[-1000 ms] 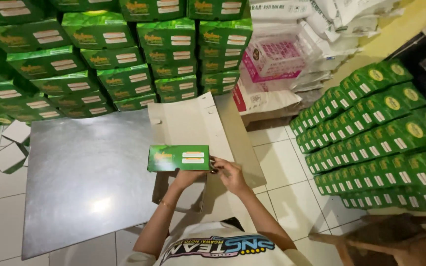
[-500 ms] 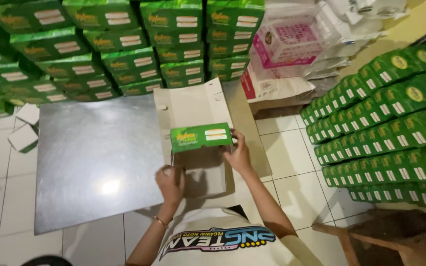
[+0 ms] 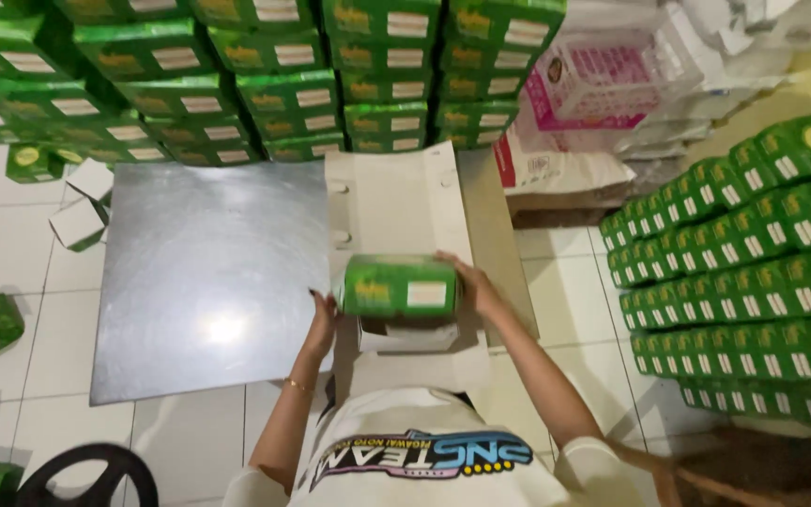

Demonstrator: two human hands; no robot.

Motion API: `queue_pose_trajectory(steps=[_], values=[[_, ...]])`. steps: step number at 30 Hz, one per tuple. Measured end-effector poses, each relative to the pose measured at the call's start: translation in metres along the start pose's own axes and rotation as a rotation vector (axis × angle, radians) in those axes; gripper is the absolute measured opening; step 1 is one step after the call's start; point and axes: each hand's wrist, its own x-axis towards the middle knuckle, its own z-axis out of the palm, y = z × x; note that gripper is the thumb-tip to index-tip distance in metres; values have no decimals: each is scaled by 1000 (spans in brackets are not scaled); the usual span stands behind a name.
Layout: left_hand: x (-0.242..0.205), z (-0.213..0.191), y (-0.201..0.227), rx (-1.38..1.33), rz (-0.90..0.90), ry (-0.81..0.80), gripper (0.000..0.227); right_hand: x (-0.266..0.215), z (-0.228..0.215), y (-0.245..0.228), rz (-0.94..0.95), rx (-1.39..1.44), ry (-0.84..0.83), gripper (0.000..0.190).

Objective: Folding flat cardboard into cake boxes and stacking them.

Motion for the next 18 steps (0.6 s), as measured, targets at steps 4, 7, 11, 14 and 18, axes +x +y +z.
queue_pose_trajectory(steps=[4, 7, 11, 14, 18], values=[[-9, 18, 19, -458, -232, -28, 91, -11, 12, 19, -211, -219, 77, 41], [-13, 13, 4, -171, -368, 81, 85, -28, 17, 7, -320, -790, 142, 57], [-26, 13, -12, 170, -388, 192, 83, -58, 20, 14, -158, -759, 209, 71], [-41, 29, 2, 311, -437, 210, 80, -79, 33, 69, 461, -78, 77, 66], [-55, 37, -7, 221, -474, 199, 73, -99, 64, 118, 379, 26, -4, 75]])
